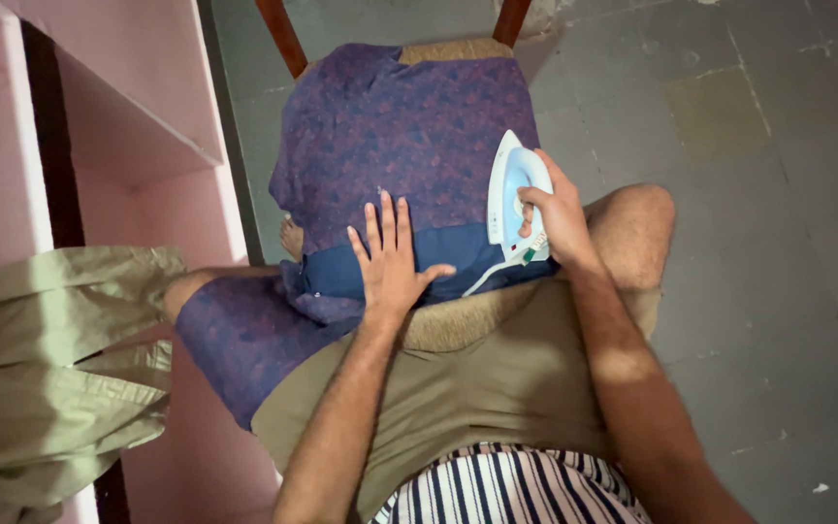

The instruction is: The person irons a purple patterned shirt laid out on a chair using a white electric iron. The person moves the iron back and forth across the shirt while holding it in place with the other hand.

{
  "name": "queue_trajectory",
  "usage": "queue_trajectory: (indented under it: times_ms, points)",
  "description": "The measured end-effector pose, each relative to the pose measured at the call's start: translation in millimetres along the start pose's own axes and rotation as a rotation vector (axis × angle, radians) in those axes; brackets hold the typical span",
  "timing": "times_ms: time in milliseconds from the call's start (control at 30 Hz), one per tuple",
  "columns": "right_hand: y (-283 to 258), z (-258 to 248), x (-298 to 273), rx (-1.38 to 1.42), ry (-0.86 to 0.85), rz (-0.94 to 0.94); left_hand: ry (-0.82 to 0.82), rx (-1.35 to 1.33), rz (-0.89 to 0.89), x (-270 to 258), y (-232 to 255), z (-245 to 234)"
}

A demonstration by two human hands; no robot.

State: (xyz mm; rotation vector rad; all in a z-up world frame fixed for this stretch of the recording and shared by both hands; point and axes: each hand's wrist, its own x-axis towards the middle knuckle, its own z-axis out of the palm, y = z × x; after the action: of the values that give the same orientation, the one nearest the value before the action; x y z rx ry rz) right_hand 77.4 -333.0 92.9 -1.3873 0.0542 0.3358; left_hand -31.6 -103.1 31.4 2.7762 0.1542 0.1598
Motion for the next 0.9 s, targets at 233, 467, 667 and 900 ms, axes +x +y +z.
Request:
queue_trajectory:
  times_ms: [233, 467, 667, 900]
  points:
    - [3.9, -2.9, 0.5, -0.033, 0.006, -0.011, -0.099, -0.073, -0.453, -24.8, -29.8, 5.8]
    - [1.1, -1.6, -1.0, -0.013, -0.007, -0.017, -0.173, 0.0, -0.557, -25.4, -25.0, 0.0]
    - [4.0, -4.9, -0.6, -0.012, -0.012, -0.006, -0.121, -0.047, -0.632, -35.9, -23.5, -2.5]
    - [3.1, -2.6, 0.9, 0.0, -0.013, -0.011, 0.093, -0.016, -0.36, -26.2, -14.2, -0.9]
